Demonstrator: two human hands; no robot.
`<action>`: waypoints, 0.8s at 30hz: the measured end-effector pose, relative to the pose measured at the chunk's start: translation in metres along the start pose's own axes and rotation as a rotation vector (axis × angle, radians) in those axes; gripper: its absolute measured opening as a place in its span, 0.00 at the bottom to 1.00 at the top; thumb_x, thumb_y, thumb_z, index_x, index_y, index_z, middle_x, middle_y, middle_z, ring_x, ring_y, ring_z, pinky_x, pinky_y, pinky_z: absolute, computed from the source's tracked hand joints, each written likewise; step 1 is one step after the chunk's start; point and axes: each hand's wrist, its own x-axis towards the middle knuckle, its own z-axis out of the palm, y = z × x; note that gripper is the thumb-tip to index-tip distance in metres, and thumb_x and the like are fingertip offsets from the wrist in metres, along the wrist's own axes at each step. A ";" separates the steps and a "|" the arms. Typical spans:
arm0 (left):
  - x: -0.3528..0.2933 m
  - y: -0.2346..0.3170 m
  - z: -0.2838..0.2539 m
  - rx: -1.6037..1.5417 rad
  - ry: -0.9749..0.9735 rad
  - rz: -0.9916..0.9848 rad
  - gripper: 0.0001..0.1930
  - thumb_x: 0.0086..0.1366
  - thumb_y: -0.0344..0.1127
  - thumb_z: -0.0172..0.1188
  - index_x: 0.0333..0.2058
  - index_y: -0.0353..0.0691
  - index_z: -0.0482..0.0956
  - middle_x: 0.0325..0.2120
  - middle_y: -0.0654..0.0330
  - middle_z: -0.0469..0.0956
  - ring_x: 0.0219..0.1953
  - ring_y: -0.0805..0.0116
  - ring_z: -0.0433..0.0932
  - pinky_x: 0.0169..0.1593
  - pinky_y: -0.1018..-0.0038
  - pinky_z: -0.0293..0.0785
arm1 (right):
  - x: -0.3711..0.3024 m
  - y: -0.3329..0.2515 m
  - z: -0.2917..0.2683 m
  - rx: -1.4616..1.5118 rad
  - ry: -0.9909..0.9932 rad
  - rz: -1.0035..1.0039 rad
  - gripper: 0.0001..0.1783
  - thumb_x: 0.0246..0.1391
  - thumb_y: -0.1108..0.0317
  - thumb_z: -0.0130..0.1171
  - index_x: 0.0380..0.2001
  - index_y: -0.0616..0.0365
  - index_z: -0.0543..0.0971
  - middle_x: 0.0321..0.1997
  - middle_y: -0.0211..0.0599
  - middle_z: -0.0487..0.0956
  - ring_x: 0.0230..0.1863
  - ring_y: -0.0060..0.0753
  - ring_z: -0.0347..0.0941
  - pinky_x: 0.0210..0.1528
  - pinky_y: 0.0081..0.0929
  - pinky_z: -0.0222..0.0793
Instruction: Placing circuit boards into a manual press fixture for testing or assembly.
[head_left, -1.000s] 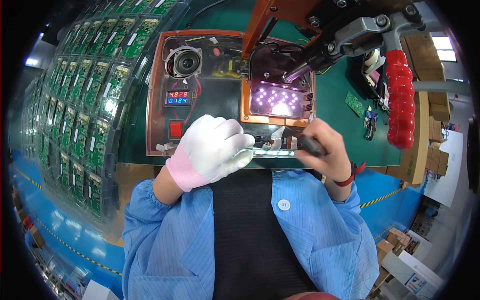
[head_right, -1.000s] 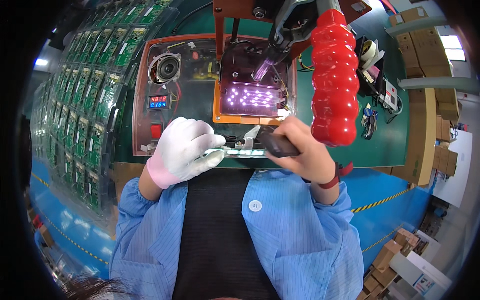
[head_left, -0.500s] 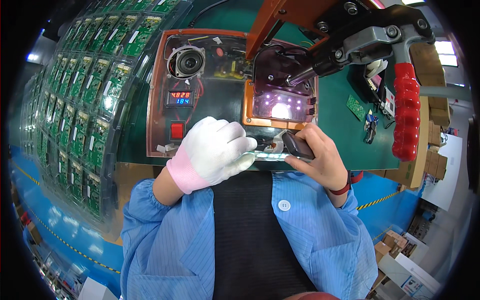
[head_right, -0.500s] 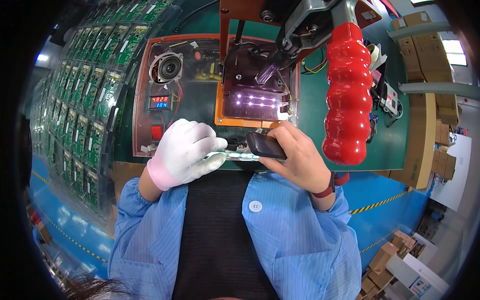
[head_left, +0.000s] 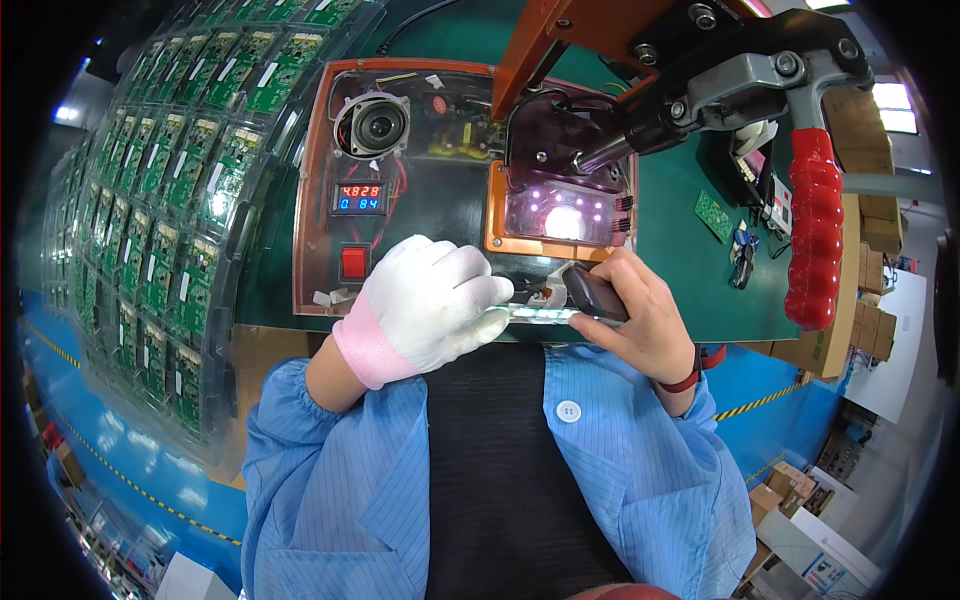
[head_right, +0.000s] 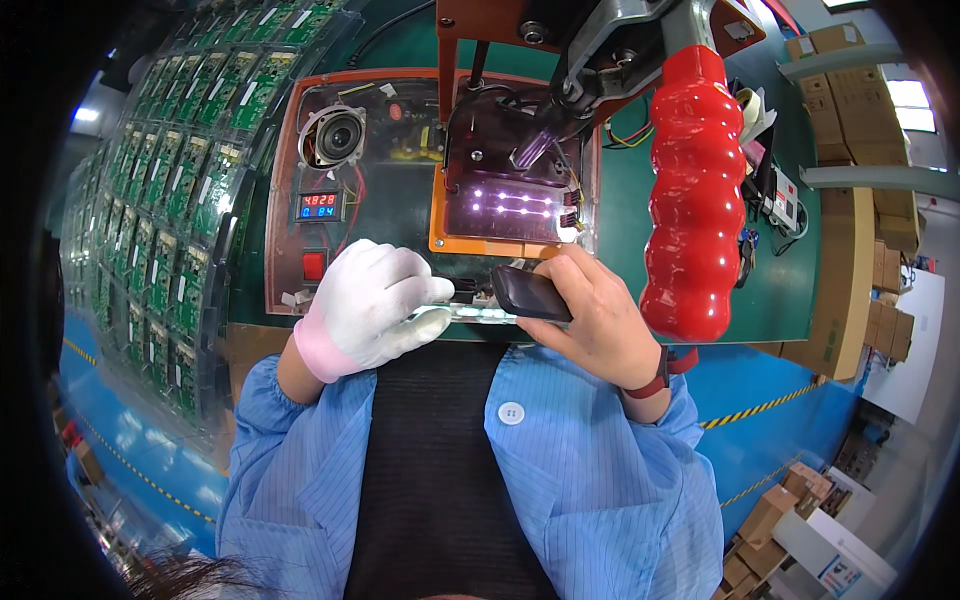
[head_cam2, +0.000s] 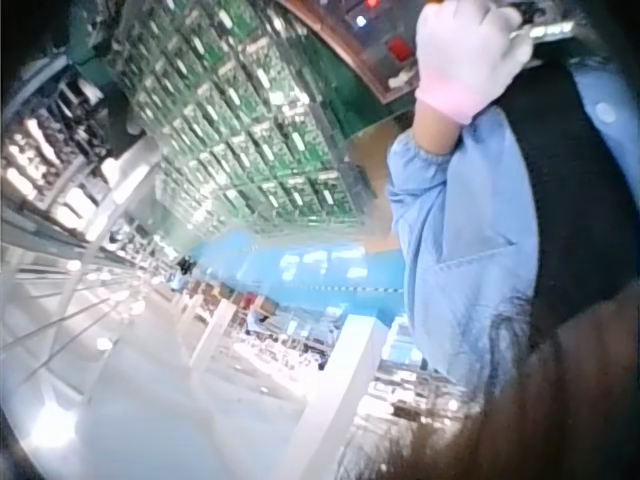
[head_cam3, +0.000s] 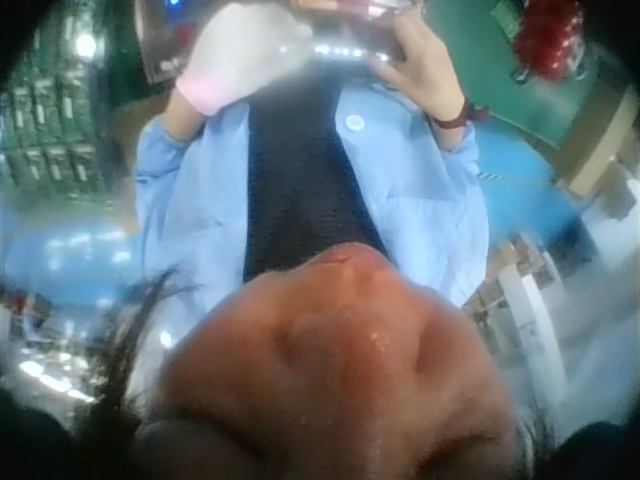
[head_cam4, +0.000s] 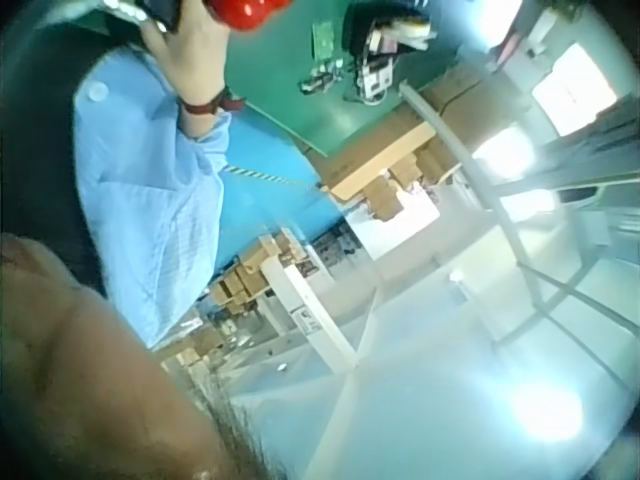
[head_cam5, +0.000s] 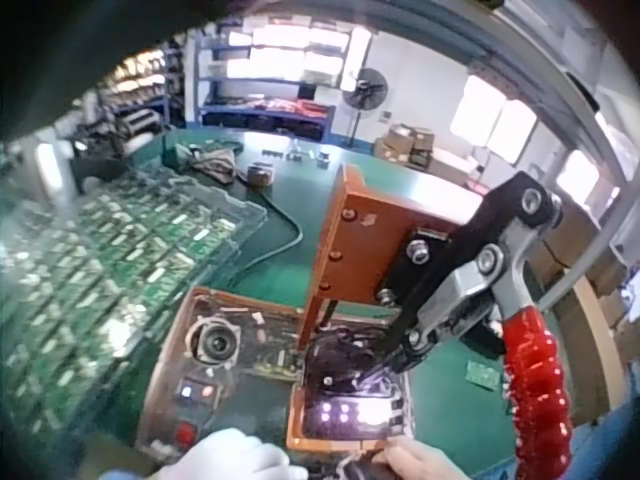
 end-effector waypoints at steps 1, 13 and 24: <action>0.000 0.000 0.000 0.001 0.000 0.001 0.10 0.58 0.40 0.65 0.37 0.45 0.80 0.30 0.64 0.72 0.29 0.65 0.72 0.36 0.69 0.64 | 0.000 0.000 0.001 0.006 0.010 0.003 0.21 0.40 0.72 0.73 0.38 0.60 0.74 0.36 0.36 0.72 0.31 0.33 0.67 0.34 0.25 0.65; -0.001 0.006 0.004 0.039 0.032 -0.010 0.10 0.57 0.39 0.65 0.37 0.45 0.80 0.30 0.64 0.72 0.29 0.65 0.72 0.37 0.69 0.64 | -0.004 0.006 -0.001 0.053 0.026 -0.040 0.22 0.39 0.71 0.73 0.38 0.61 0.74 0.36 0.36 0.72 0.31 0.33 0.65 0.34 0.25 0.64; 0.000 -0.007 -0.009 -0.233 -0.001 0.092 0.15 0.54 0.30 0.64 0.42 0.43 0.81 0.33 0.62 0.75 0.31 0.64 0.72 0.41 0.70 0.66 | -0.006 0.022 -0.009 0.220 -0.067 -0.092 0.21 0.40 0.70 0.72 0.37 0.60 0.74 0.36 0.37 0.71 0.32 0.33 0.63 0.36 0.24 0.62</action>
